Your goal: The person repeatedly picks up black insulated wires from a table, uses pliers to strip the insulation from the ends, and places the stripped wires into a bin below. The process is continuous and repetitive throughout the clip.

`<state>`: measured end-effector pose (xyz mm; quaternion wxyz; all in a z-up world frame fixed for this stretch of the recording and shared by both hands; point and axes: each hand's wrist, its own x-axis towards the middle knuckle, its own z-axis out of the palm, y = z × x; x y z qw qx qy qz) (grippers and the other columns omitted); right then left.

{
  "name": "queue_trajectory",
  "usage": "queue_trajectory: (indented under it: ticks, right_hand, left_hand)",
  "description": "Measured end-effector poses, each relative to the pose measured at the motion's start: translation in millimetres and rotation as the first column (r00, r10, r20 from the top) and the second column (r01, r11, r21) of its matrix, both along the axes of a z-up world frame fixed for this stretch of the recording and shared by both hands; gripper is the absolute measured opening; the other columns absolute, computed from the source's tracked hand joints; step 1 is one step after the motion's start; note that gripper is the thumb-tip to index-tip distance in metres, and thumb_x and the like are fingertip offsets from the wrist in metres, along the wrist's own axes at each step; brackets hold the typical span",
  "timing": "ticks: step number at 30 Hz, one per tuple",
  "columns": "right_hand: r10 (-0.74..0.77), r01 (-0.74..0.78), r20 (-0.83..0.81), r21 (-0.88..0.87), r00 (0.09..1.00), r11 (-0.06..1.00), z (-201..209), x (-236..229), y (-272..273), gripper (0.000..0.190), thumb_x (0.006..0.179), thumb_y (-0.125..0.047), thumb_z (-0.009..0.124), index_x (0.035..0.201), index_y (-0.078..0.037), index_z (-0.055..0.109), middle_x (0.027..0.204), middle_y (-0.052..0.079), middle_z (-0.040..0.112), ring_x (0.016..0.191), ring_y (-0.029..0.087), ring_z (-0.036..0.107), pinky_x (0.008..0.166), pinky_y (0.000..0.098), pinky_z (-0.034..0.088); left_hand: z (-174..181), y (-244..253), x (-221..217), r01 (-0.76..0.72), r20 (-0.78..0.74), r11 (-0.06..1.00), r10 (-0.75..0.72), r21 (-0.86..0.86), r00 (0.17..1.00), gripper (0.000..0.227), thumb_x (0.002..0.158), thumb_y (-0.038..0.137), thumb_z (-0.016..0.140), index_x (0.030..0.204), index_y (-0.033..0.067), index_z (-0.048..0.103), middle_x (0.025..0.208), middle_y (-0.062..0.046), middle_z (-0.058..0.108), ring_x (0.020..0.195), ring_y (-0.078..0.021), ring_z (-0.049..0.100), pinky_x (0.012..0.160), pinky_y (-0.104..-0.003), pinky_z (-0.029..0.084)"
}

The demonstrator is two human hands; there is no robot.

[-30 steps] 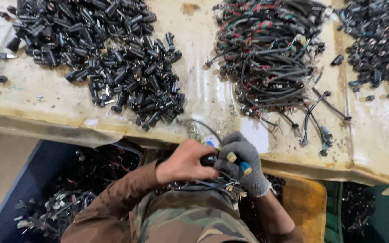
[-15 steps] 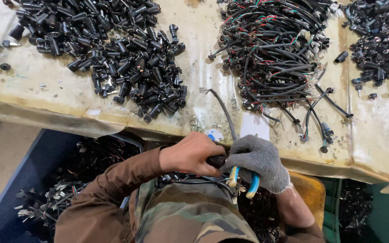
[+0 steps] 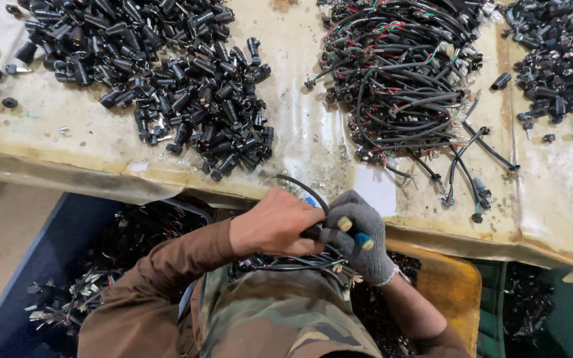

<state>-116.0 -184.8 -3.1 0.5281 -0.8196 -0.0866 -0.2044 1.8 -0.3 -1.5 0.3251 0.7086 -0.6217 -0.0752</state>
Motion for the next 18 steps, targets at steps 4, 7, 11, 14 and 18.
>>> queue_trajectory:
  ticks: [4, 7, 11, 14, 18]
  right_hand:
    - [-0.029, 0.038, 0.069, -0.137, 0.997, 0.990, -10, -10, -6, 0.029, 0.073, -0.021, 0.089, 0.089, -0.011, 0.067, 0.088, 0.007, 0.068, 0.085, 0.026, 0.066, 0.075, 0.0361, 0.054]
    - [-0.092, 0.141, 0.232, -0.202, 0.968, 0.969, 0, -12, -12, 0.030, 0.070, -0.018, 0.091, 0.089, -0.014, 0.069, 0.089, 0.006, 0.068, 0.084, 0.021, 0.067, 0.072, 0.0326, 0.054]
    - [-0.267, 0.364, 0.417, -0.173, 0.869, 0.915, 16, -30, -22, 0.028, 0.073, -0.008, 0.086, 0.093, -0.014, 0.068, 0.094, 0.008, 0.064, 0.090, 0.022, 0.066, 0.078, 0.0329, 0.055]
    - [-0.572, 0.596, 0.477, 0.119, 0.667, 0.794, 12, -53, -36, 0.032, 0.077, -0.012, 0.089, 0.098, -0.011, 0.065, 0.101, 0.008, 0.064, 0.090, 0.017, 0.065, 0.072, 0.0259, 0.058]
    - [-0.868, 0.793, 0.351, 0.381, 0.352, 0.476, -9, -83, -63, 0.031, 0.077, -0.013, 0.088, 0.097, -0.011, 0.065, 0.100, 0.008, 0.065, 0.089, 0.017, 0.066, 0.071, 0.0264, 0.058]
  left_hand:
    - [-8, -2, -1, -0.046, -0.155, 0.997, 0.037, -0.055, 0.987, 0.033, 0.073, 0.038, 0.080, 0.085, 0.0095, 0.068, 0.068, -0.012, 0.066, 0.065, -0.0372, 0.066, 0.054, -0.047, 0.047]
    - [-15, 1, -2, -0.100, -0.240, 0.989, 0.071, -0.108, 0.968, 0.027, 0.077, 0.036, 0.080, 0.088, 0.0118, 0.072, 0.066, -0.010, 0.065, 0.060, -0.0310, 0.065, 0.053, -0.041, 0.048]
    - [-33, 10, -8, -0.131, -0.390, 0.990, 0.097, -0.060, 0.916, 0.025, 0.082, 0.035, 0.081, 0.084, 0.0115, 0.074, 0.059, -0.008, 0.063, 0.049, -0.0230, 0.062, 0.048, -0.035, 0.044]
    - [-53, 20, -16, -0.216, -0.587, 0.976, 0.197, 0.038, 0.785, 0.024, 0.083, 0.037, 0.079, 0.083, 0.0129, 0.074, 0.056, -0.004, 0.066, 0.048, -0.0190, 0.067, 0.049, -0.030, 0.048]
    - [-71, 23, -23, -0.366, -0.474, 0.913, 0.407, 0.181, 0.781, 0.024, 0.075, 0.036, 0.085, 0.079, 0.0130, 0.078, 0.057, -0.010, 0.067, 0.048, -0.0254, 0.065, 0.048, -0.035, 0.048]
